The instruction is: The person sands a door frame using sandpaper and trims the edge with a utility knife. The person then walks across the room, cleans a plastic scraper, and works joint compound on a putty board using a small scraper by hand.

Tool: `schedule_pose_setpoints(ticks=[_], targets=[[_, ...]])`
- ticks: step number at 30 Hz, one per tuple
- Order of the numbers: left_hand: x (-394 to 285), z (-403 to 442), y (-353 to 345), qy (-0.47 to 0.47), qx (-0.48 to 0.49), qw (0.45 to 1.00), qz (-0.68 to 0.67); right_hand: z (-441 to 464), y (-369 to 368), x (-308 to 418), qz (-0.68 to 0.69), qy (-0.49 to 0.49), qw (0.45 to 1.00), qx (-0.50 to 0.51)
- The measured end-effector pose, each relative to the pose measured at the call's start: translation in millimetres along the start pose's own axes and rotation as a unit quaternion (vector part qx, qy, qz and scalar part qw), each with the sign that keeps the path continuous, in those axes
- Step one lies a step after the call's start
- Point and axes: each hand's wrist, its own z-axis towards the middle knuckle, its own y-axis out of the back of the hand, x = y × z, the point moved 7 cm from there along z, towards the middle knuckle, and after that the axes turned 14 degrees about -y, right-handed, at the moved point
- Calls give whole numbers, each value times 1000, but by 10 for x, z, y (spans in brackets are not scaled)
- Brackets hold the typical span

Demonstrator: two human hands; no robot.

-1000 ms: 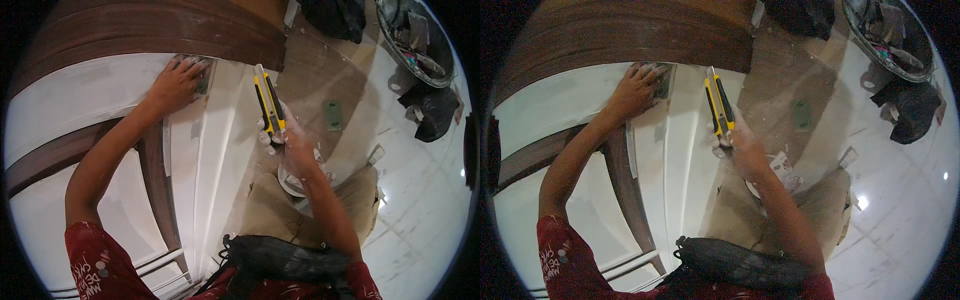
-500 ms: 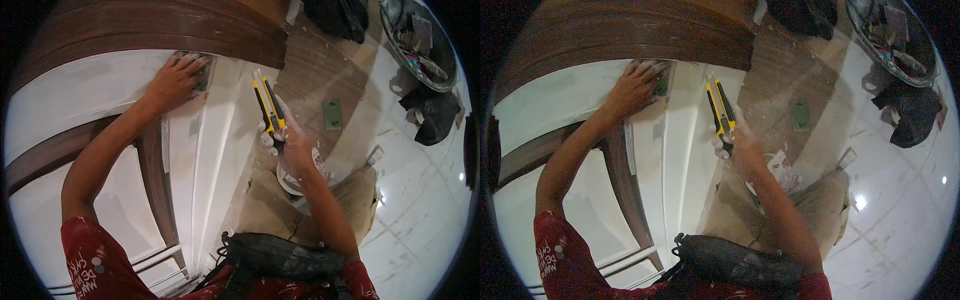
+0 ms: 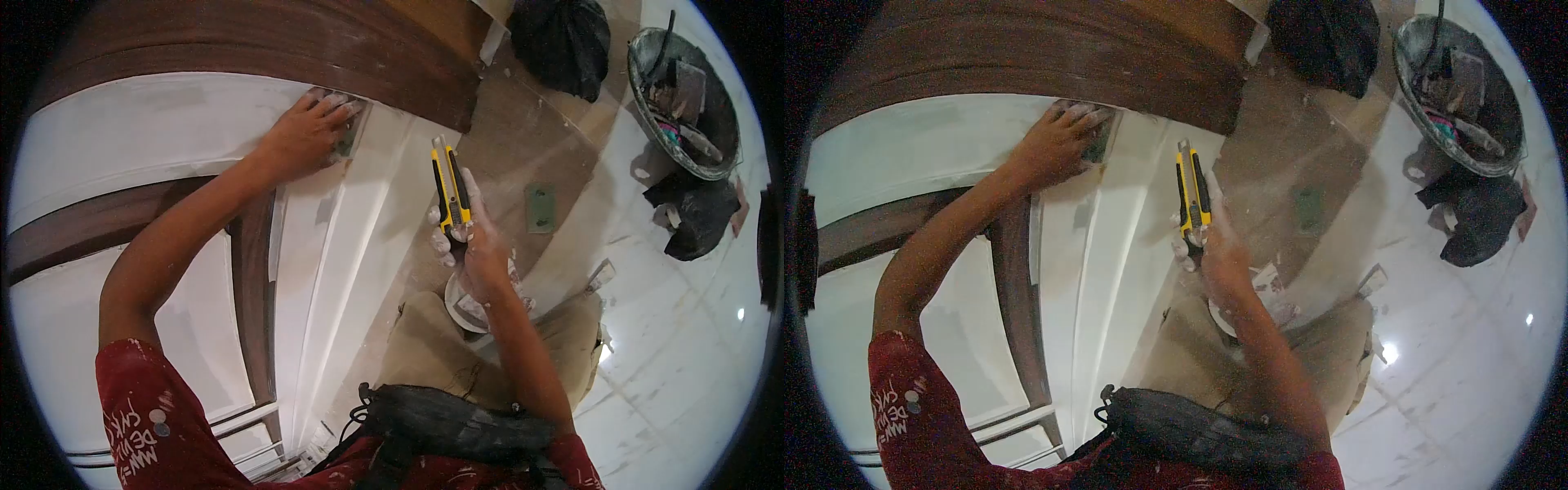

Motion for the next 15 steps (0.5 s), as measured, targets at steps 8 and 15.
schedule_pose_setpoints(ticks=[8,15], targets=[[-9,0,-34,-1,39,999,0,-3,137,59,53,29,998,13],[-20,12,-27,-4,41,999,12,48,192,-101,-17,5,999,-34]])
